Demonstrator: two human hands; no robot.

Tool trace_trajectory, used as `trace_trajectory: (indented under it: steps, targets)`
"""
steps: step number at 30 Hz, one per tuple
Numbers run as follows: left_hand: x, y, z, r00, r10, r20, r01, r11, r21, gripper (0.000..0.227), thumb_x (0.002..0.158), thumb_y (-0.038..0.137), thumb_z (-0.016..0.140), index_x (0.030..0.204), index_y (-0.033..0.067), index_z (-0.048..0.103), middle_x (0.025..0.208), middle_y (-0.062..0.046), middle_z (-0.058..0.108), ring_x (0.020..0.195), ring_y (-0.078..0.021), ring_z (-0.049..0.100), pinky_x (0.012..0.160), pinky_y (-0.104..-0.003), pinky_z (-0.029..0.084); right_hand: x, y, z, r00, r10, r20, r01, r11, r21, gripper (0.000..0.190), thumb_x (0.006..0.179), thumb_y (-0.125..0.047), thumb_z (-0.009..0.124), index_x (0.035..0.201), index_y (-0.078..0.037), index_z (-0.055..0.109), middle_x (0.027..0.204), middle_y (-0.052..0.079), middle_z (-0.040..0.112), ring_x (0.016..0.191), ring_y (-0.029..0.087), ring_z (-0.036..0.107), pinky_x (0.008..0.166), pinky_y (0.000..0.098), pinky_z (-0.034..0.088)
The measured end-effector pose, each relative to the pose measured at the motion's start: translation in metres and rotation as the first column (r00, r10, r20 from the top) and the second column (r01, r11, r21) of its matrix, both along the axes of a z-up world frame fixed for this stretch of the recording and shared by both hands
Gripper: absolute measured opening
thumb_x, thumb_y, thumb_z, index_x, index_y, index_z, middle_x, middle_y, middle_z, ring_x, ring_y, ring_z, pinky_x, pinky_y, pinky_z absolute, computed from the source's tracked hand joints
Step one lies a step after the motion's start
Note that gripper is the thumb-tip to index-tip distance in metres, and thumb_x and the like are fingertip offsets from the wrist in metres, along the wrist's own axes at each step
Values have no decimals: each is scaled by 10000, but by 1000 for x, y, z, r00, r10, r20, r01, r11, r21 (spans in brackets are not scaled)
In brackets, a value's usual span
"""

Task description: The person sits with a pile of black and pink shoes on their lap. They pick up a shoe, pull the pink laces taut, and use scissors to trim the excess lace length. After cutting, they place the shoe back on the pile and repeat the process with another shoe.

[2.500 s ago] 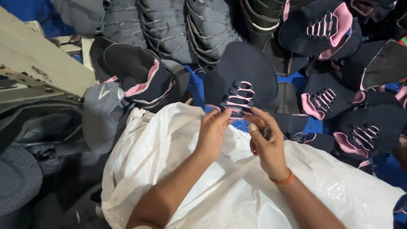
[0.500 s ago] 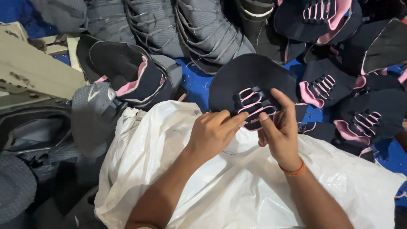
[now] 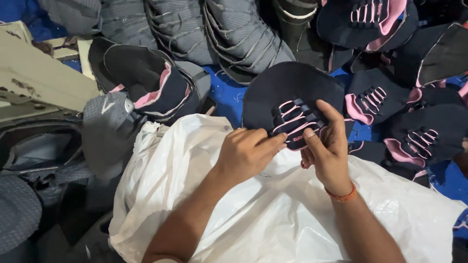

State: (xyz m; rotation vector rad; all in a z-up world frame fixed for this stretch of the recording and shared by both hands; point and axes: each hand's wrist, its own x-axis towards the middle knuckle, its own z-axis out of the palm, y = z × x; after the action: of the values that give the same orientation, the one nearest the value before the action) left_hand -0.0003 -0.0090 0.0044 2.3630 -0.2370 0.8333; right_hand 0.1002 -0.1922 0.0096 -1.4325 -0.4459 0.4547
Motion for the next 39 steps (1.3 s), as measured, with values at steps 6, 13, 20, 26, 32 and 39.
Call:
trace_trajectory:
  steps: [6,13,20,26,32,39]
  targets:
    - [1,3,-8,1000,-3,1,3,998,-61,154,893,164,831,1011,94,761,745,-23,569,612,-196,600,570,-347,472,2,-2,-2,999,-12,-39,13,1000,23,561,1025,-25,548,1541,-37,328,733,18,543,452,45,433,393,225,416]
    - [0,8,3,999,-15,41,17,998,-62,160,890,110,819,1036,66,773,771,-25,594,618,-180,614,566,-331,483,1,-4,-1,1000,-19,-8,19,1000,11,569,1018,-39,552,1540,-36,327,721,12,533,445,45,443,395,221,432]
    - [1,11,4,998,1,63,5,997,-82,189,864,58,814,1038,20,749,871,-43,625,737,-173,633,635,-322,500,3,-8,-11,994,-8,108,13,999,-48,553,1031,-33,554,1541,-36,341,707,11,546,458,54,477,403,220,428]
    - [-2,6,12,995,28,96,-32,999,38,165,837,37,785,999,46,755,912,-16,640,807,-179,626,661,-324,480,-5,-8,-13,997,37,67,-32,997,-73,567,1008,-16,560,1534,-38,351,758,-8,564,509,32,482,441,203,423]
    - [-4,3,11,995,-13,97,17,999,-38,108,815,58,799,901,65,734,914,-36,636,859,-229,621,737,-374,463,-13,-7,-28,982,164,95,-143,970,-197,577,978,-9,613,1520,-43,418,746,-6,548,530,28,480,457,191,388]
    - [-5,16,13,976,173,134,-127,947,-295,109,883,62,823,955,58,742,945,-24,653,902,-229,606,811,-370,477,-8,-7,-11,994,74,84,-62,989,-132,544,956,-14,607,1468,-43,424,804,-8,612,546,24,505,453,178,413]
